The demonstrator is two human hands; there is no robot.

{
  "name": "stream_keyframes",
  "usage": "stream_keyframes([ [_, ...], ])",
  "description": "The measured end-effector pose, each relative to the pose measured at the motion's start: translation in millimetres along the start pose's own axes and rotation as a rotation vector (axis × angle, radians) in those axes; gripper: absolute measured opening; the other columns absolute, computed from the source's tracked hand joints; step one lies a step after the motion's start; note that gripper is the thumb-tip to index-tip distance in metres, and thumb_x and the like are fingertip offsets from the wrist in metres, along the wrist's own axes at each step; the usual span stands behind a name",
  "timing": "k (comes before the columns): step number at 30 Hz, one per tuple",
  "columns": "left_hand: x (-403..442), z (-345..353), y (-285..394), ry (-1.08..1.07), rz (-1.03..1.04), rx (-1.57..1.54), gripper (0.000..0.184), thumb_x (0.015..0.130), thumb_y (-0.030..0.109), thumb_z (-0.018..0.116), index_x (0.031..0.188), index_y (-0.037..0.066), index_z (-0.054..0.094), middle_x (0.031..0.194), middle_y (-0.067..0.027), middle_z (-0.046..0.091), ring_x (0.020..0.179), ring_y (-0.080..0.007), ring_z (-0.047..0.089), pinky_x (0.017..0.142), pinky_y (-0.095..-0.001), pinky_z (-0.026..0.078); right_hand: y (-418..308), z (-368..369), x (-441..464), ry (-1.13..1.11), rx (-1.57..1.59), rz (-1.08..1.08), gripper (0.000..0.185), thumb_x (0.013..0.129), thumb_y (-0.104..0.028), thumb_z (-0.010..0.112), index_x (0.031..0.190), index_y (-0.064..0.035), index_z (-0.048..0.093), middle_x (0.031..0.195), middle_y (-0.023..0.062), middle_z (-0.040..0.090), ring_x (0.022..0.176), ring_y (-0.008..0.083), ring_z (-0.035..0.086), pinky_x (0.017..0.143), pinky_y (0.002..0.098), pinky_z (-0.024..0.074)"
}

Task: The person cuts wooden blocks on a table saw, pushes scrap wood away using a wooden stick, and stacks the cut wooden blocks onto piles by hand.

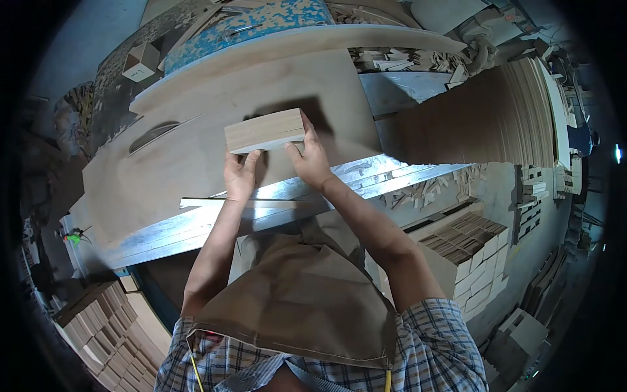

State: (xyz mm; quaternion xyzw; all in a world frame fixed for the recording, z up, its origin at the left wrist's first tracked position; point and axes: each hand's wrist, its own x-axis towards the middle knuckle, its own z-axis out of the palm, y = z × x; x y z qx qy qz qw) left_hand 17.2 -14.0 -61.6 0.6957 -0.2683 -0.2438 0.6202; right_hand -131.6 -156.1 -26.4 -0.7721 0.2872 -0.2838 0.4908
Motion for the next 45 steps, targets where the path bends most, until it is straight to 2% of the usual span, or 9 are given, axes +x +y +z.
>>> stream_keyframes([
  [12, -1.1, -13.9, 31.2, 0.044, -0.014, 0.078, 0.077, 0.084, 0.009, 0.084, 0.148, -0.009, 0.045, 0.141, -0.0231, 0.060, 0.130, -0.0320, 0.059, 0.112, -0.0389, 0.046, 2.2, -20.5, 9.6, -0.003, -0.056, -0.049, 0.074, 0.089, -0.018, 0.076, 0.150, 0.0045, 0.042, 0.147, 0.0244, 0.054, 0.135, 0.0347, 0.056, 0.114, 0.0411, 0.0428],
  [14, -3.4, -19.4, 64.6, 0.001, -0.019, 0.076, 0.080, 0.080, 0.016, 0.091, 0.141, -0.007, 0.046, 0.124, -0.0176, 0.068, 0.113, -0.0242, 0.066, 0.099, -0.0373, 0.055, -18.6, -53.2, 16.9, -0.124, -0.094, 0.056, 0.069, 0.087, -0.018, 0.081, 0.144, 0.0035, 0.050, 0.125, 0.0190, 0.068, 0.116, 0.0308, 0.067, 0.103, 0.0396, 0.0507],
  [17, -10.7, -28.5, 100.8, -0.185, -0.246, -0.378, 0.080, 0.076, 0.026, 0.094, 0.138, -0.003, 0.053, 0.122, -0.0153, 0.068, 0.116, -0.0229, 0.063, 0.100, -0.0366, 0.051, -84.4, -85.6, 33.7, -0.358, 0.236, 0.123, 0.058, 0.086, -0.011, 0.073, 0.139, 0.0037, 0.054, 0.124, 0.0135, 0.068, 0.115, 0.0228, 0.065, 0.101, 0.0369, 0.0512],
  [21, -23.7, -8.6, 105.8, -0.019, -0.288, -0.578, 0.065, 0.084, 0.025, 0.089, 0.136, 0.003, 0.057, 0.118, -0.0081, 0.063, 0.110, -0.0185, 0.058, 0.096, -0.0325, 0.048, -68.0, -86.6, 24.4, -0.397, 0.580, 0.610, 0.055, 0.099, -0.022, 0.062, 0.145, 0.0057, 0.048, 0.140, 0.0190, 0.059, 0.125, 0.0279, 0.061, 0.107, 0.0397, 0.0474],
  [29, -46.8, -37.3, 110.3, 0.082, -0.305, -0.494, 0.063, 0.091, 0.038, 0.081, 0.137, 0.001, 0.057, 0.122, -0.0098, 0.065, 0.112, -0.0184, 0.062, 0.099, -0.0352, 0.050, -61.7, -36.2, -2.7, -0.381, 0.546, 0.676, 0.065, 0.101, -0.032, 0.066, 0.156, -0.0075, 0.042, 0.156, 0.0165, 0.044, 0.141, 0.0306, 0.046, 0.115, 0.0460, 0.0396],
  [31, -70.0, -52.7, 151.7, 0.074, -0.422, -0.342, 0.078, 0.092, 0.051, 0.076, 0.144, -0.002, 0.052, 0.131, -0.0162, 0.063, 0.112, -0.0232, 0.064, 0.088, -0.0344, 0.055, -62.1, -25.6, 3.0, -0.461, 0.588, 0.693, 0.069, 0.100, -0.040, 0.067, 0.156, -0.0073, 0.042, 0.157, 0.0148, 0.043, 0.142, 0.0289, 0.046, 0.113, 0.0471, 0.0408],
  [34, -73.2, -23.8, 94.5, 0.560, -0.377, -0.176, 0.068, 0.091, 0.053, 0.076, 0.124, -0.005, 0.061, 0.102, -0.0116, 0.069, 0.080, -0.0169, 0.068, 0.064, -0.0242, 0.056, -65.4, -16.7, 7.6, -0.480, 0.656, 0.692, 0.072, 0.099, -0.046, 0.069, 0.153, -0.0059, 0.044, 0.156, 0.0138, 0.045, 0.140, 0.0270, 0.048, 0.110, 0.0489, 0.0433],
  [37, -82.5, -17.6, 106.4, 0.393, -0.540, -0.764, 0.054, 0.093, 0.047, 0.077, 0.112, -0.002, 0.063, 0.089, -0.0061, 0.066, 0.074, -0.0125, 0.064, 0.068, -0.0247, 0.057, -60.8, 3.6, 21.3, -0.491, 0.666, 0.693, 0.069, 0.099, -0.045, 0.069, 0.150, -0.0043, 0.047, 0.150, 0.0140, 0.052, 0.133, 0.0265, 0.054, 0.107, 0.0489, 0.0473],
  [45, -30.7, -33.4, 46.4, 0.332, -0.667, -0.798, 0.042, 0.102, 0.046, 0.064, 0.112, 0.005, 0.064, 0.092, -0.0038, 0.065, 0.088, -0.0139, 0.061, 0.084, -0.0295, 0.048, -48.3, 47.8, 54.8, -0.402, 0.542, 0.800, 0.064, 0.096, -0.045, 0.074, 0.143, -0.0055, 0.055, 0.138, 0.0114, 0.063, 0.128, 0.0266, 0.060, 0.107, 0.0540, 0.0501],
])
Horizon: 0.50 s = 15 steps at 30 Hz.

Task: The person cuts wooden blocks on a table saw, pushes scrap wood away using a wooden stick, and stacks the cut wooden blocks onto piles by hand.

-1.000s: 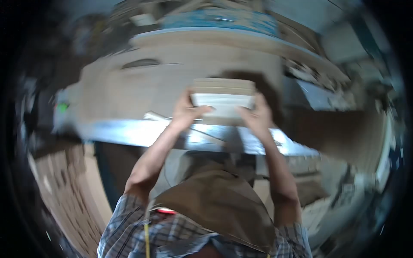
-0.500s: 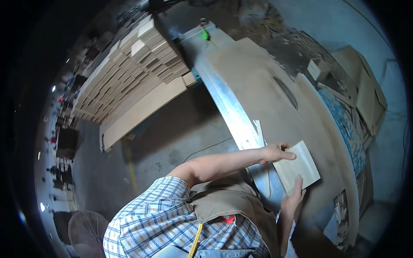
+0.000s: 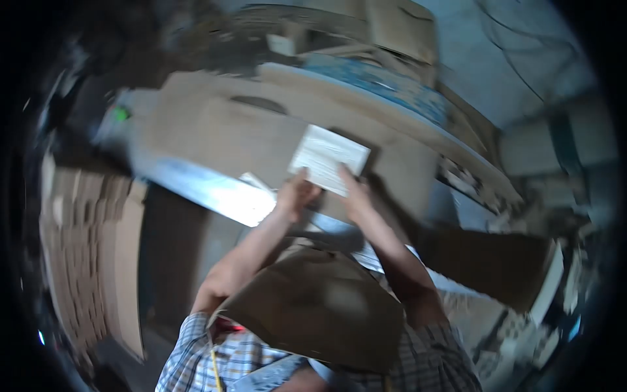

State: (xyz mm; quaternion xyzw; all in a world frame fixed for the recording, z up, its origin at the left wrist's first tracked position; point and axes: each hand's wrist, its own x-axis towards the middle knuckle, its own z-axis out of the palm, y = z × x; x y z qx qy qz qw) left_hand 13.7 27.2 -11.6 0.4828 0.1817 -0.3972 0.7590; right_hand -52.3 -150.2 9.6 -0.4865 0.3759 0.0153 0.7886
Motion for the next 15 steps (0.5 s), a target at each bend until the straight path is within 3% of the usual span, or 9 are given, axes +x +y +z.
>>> stream_keyframes([
  [2, 12.6, 8.9, 7.9, -0.022, 0.053, -0.088, 0.045, 0.103, 0.042, 0.065, 0.122, 0.001, 0.061, 0.109, -0.0080, 0.066, 0.102, -0.0184, 0.063, 0.093, -0.0334, 0.051, 6.4, -5.3, 22.9, 0.081, -0.019, 0.015, 0.064, 0.095, -0.047, 0.074, 0.142, -0.0064, 0.056, 0.138, 0.0109, 0.063, 0.127, 0.0261, 0.061, 0.107, 0.0553, 0.0489],
  [4, 25.8, 4.6, 16.3, -0.061, 0.041, -0.048, 0.054, 0.104, 0.046, 0.061, 0.132, -0.001, 0.058, 0.125, -0.0133, 0.064, 0.119, -0.0222, 0.058, 0.109, -0.0381, 0.046, 6.9, -3.7, 36.6, 0.084, -0.018, 0.019, 0.064, 0.095, -0.047, 0.074, 0.142, -0.0071, 0.057, 0.138, 0.0106, 0.063, 0.129, 0.0262, 0.060, 0.107, 0.0559, 0.0480],
  [6, 50.9, 9.1, 27.1, -0.067, 0.001, -0.033, 0.053, 0.105, 0.047, 0.060, 0.129, 0.000, 0.059, 0.122, -0.0125, 0.065, 0.114, -0.0220, 0.060, 0.105, -0.0375, 0.048, -3.4, 1.4, 55.4, 0.054, -0.021, 0.032, 0.064, 0.095, -0.048, 0.074, 0.142, -0.0078, 0.057, 0.138, 0.0104, 0.063, 0.130, 0.0262, 0.059, 0.108, 0.0564, 0.0471],
  [8, 75.4, 14.7, 33.7, 0.022, -0.081, 0.083, 0.054, 0.104, 0.049, 0.060, 0.126, 0.000, 0.059, 0.116, -0.0133, 0.066, 0.106, -0.0218, 0.063, 0.093, -0.0384, 0.055, -11.0, 5.0, 72.2, 0.113, -0.059, 0.012, 0.077, 0.093, -0.052, 0.075, 0.144, -0.0010, 0.050, 0.140, 0.0132, 0.061, 0.129, 0.0264, 0.059, 0.104, 0.0513, 0.0510],
  [9, 77.8, 19.7, 42.0, 0.056, -0.094, 0.191, 0.056, 0.103, 0.053, 0.059, 0.123, 0.000, 0.059, 0.110, -0.0145, 0.067, 0.095, -0.0224, 0.065, 0.080, -0.0384, 0.059, -16.9, 8.7, 77.5, 0.115, -0.059, 0.018, 0.077, 0.093, -0.052, 0.075, 0.144, -0.0010, 0.050, 0.140, 0.0132, 0.061, 0.129, 0.0264, 0.059, 0.104, 0.0513, 0.0510],
  [10, 82.8, 22.8, 47.9, 0.057, -0.097, 0.189, 0.056, 0.103, 0.053, 0.059, 0.123, 0.000, 0.059, 0.110, -0.0145, 0.067, 0.095, -0.0224, 0.065, 0.080, -0.0384, 0.059, -23.6, 11.6, 83.4, 0.135, -0.113, 0.025, 0.077, 0.093, -0.052, 0.075, 0.145, -0.0007, 0.050, 0.142, 0.0135, 0.060, 0.129, 0.0261, 0.058, 0.103, 0.0503, 0.0513],
  [12, 91.7, 28.1, 56.9, 0.006, -0.111, 0.502, 0.061, 0.102, 0.056, 0.059, 0.121, -0.002, 0.060, 0.106, -0.0148, 0.067, 0.085, -0.0227, 0.067, 0.071, -0.0372, 0.061, -41.3, 19.6, 87.3, 0.156, -0.163, 0.040, 0.078, 0.094, -0.052, 0.074, 0.146, -0.0005, 0.049, 0.144, 0.0139, 0.059, 0.129, 0.0258, 0.058, 0.102, 0.0492, 0.0515],
  [14, 101.5, 41.2, 58.0, 0.031, -0.118, 0.496, 0.061, 0.104, 0.056, 0.055, 0.120, -0.003, 0.060, 0.108, -0.0156, 0.067, 0.080, -0.0232, 0.069, 0.066, -0.0366, 0.062, -68.6, 34.0, 80.1, 0.132, -0.239, 0.057, 0.080, 0.094, -0.052, 0.073, 0.147, 0.0024, 0.048, 0.145, 0.0152, 0.058, 0.130, 0.0257, 0.058, 0.101, 0.0468, 0.0516],
  [15, 107.3, 47.6, 59.0, 0.063, -0.113, 0.458, 0.061, 0.105, 0.054, 0.052, 0.121, -0.004, 0.059, 0.108, -0.0164, 0.067, 0.079, -0.0236, 0.070, 0.064, -0.0367, 0.062, -64.8, 31.3, 95.8, 0.151, -0.290, 0.046, 0.075, 0.094, -0.057, 0.070, 0.139, 0.0024, 0.058, 0.137, 0.0163, 0.064, 0.129, 0.0264, 0.059, 0.101, 0.0423, 0.0521],
])
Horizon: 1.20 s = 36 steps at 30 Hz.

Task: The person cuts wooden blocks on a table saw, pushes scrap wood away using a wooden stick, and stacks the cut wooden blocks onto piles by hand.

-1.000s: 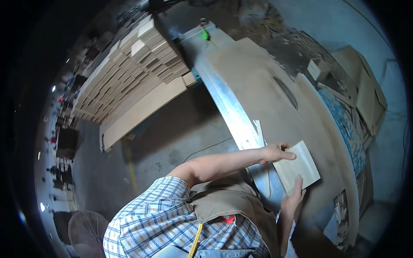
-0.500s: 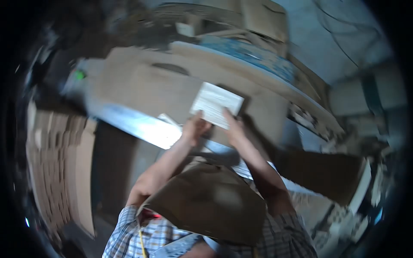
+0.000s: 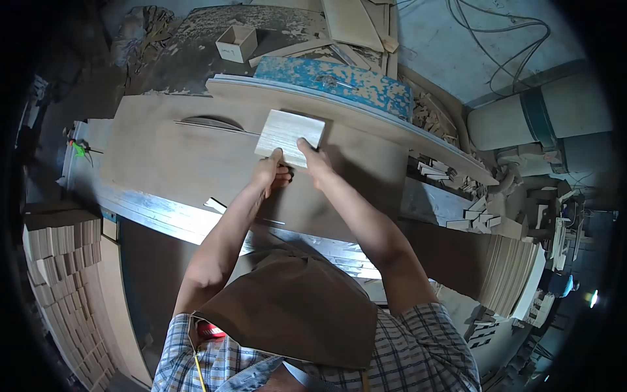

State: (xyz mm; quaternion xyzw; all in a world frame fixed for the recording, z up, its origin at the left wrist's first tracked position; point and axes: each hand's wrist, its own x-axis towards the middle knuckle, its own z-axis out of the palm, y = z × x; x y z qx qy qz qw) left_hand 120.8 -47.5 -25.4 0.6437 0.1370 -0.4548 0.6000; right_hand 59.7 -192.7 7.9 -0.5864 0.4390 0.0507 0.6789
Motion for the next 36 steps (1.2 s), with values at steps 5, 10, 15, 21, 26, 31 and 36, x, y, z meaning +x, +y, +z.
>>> stream_keyframes([
  [5, 15.6, 12.8, 17.0, 0.066, -0.001, -0.022, 0.056, 0.109, 0.047, 0.045, 0.130, -0.003, 0.053, 0.109, -0.0192, 0.068, 0.079, -0.0257, 0.072, 0.063, -0.0369, 0.064, -12.1, -14.3, 43.9, 0.090, -0.631, -0.141, 0.077, 0.090, -0.063, 0.063, 0.119, 0.0076, 0.070, 0.124, 0.0313, 0.067, 0.127, 0.0406, 0.060, 0.107, 0.0437, 0.0498],
  [10, 42.5, 12.5, 7.7, 0.081, -0.030, 0.006, 0.054, 0.109, 0.046, 0.043, 0.131, -0.002, 0.054, 0.108, -0.0195, 0.069, 0.079, -0.0284, 0.073, 0.065, -0.0390, 0.064, -3.7, -16.7, 47.7, 0.095, -0.690, -0.316, 0.073, 0.091, -0.055, 0.064, 0.120, 0.0121, 0.067, 0.130, 0.0355, 0.063, 0.126, 0.0463, 0.057, 0.109, 0.0483, 0.0469],
  [15, 61.2, 19.6, 29.1, 0.137, -0.071, 0.044, 0.050, 0.109, 0.044, 0.041, 0.130, 0.001, 0.056, 0.106, -0.0186, 0.070, 0.080, -0.0286, 0.073, 0.066, -0.0419, 0.064, -26.0, -6.1, 52.3, 0.143, -0.705, -0.291, 0.066, 0.092, -0.051, 0.064, 0.113, 0.0105, 0.070, 0.120, 0.0338, 0.068, 0.121, 0.0468, 0.061, 0.108, 0.0493, 0.0480],
  [21, 50.2, 28.9, 33.1, 0.169, -0.039, -0.088, 0.055, 0.108, 0.048, 0.045, 0.131, -0.001, 0.056, 0.106, -0.0213, 0.069, 0.093, -0.0311, 0.072, 0.077, -0.0447, 0.065, -15.3, -15.2, 63.8, 0.160, -0.664, -0.320, 0.060, 0.093, -0.048, 0.063, 0.108, 0.0092, 0.072, 0.109, 0.0299, 0.073, 0.108, 0.0445, 0.070, 0.100, 0.0485, 0.0541],
  [26, 44.1, 31.1, 28.3, 0.219, 0.016, -0.055, 0.066, 0.108, 0.053, 0.045, 0.134, -0.006, 0.052, 0.109, -0.0241, 0.071, 0.084, -0.0316, 0.075, 0.061, -0.0391, 0.065, -9.5, -17.3, 54.4, 0.099, -0.707, -0.353, 0.060, 0.096, -0.046, 0.058, 0.120, 0.0084, 0.068, 0.123, 0.0329, 0.067, 0.121, 0.0435, 0.062, 0.105, 0.0495, 0.0500],
  [31, 38.9, 29.9, 41.8, 0.201, -0.067, 0.284, 0.067, 0.107, 0.059, 0.037, 0.135, -0.001, 0.051, 0.105, -0.0210, 0.070, 0.079, -0.0316, 0.074, 0.061, -0.0447, 0.064, -27.4, -18.8, 54.0, 0.036, -0.749, -0.341, 0.053, 0.099, -0.041, 0.054, 0.112, 0.0073, 0.072, 0.121, 0.0311, 0.068, 0.119, 0.0429, 0.063, 0.104, 0.0494, 0.0492],
  [36, 39.7, 19.4, 47.4, 0.166, -0.197, 0.239, 0.072, 0.107, 0.061, 0.039, 0.138, -0.004, 0.048, 0.117, -0.0229, 0.067, 0.095, -0.0364, 0.074, 0.076, -0.0492, 0.062, -22.4, -20.2, 48.7, 0.035, -0.695, -0.354, 0.051, 0.099, -0.040, 0.058, 0.111, 0.0065, 0.074, 0.122, 0.0287, 0.069, 0.119, 0.0402, 0.063, 0.104, 0.0473, 0.0500],
])
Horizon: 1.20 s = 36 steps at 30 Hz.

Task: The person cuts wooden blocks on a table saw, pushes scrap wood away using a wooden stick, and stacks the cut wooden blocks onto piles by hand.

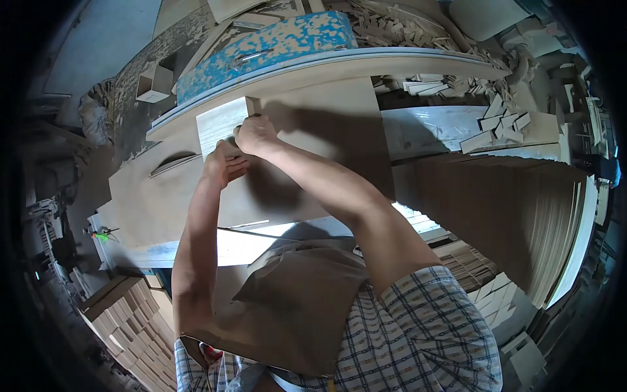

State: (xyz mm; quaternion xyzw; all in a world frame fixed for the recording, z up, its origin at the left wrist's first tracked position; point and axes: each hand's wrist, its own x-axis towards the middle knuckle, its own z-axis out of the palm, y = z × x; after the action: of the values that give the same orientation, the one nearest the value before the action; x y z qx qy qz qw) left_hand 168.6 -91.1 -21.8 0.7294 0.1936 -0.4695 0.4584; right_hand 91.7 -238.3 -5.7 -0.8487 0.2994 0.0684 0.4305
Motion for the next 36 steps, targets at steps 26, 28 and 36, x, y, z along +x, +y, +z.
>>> stream_keyframes([
  [26, -11.3, 27.3, -9.4, 0.144, 0.078, -0.272, 0.044, 0.102, 0.045, 0.061, 0.113, 0.003, 0.064, 0.091, -0.0139, 0.076, 0.077, -0.0262, 0.077, 0.055, -0.0386, 0.062, 6.4, 8.6, 12.2, 0.019, -0.007, 0.003, 0.049, 0.093, -0.041, 0.062, 0.107, 0.0037, 0.075, 0.111, 0.0306, 0.072, 0.108, 0.0444, 0.069, 0.100, 0.0491, 0.0535],
  [28, -13.6, 27.8, -17.8, 0.115, 0.218, -0.279, 0.042, 0.101, 0.044, 0.064, 0.107, 0.002, 0.064, 0.086, -0.0142, 0.075, 0.075, -0.0253, 0.077, 0.050, -0.0373, 0.057, 7.4, 3.3, 12.0, 0.014, 0.020, 0.018, 0.058, 0.092, -0.048, 0.063, 0.105, 0.0074, 0.074, 0.111, 0.0336, 0.071, 0.109, 0.0454, 0.069, 0.098, 0.0488, 0.0532],
  [36, 0.6, 85.5, -47.7, 0.695, 0.588, -0.215, 0.056, 0.090, 0.026, 0.080, 0.127, -0.009, 0.057, 0.122, -0.0288, 0.064, 0.112, -0.0455, 0.062, 0.101, -0.0497, 0.048, 41.1, -28.4, 15.2, 0.134, -0.211, -0.363, 0.045, 0.097, -0.028, 0.060, 0.126, 0.0064, 0.064, 0.117, 0.0256, 0.070, 0.111, 0.0455, 0.065, 0.096, 0.0515, 0.0498],
])
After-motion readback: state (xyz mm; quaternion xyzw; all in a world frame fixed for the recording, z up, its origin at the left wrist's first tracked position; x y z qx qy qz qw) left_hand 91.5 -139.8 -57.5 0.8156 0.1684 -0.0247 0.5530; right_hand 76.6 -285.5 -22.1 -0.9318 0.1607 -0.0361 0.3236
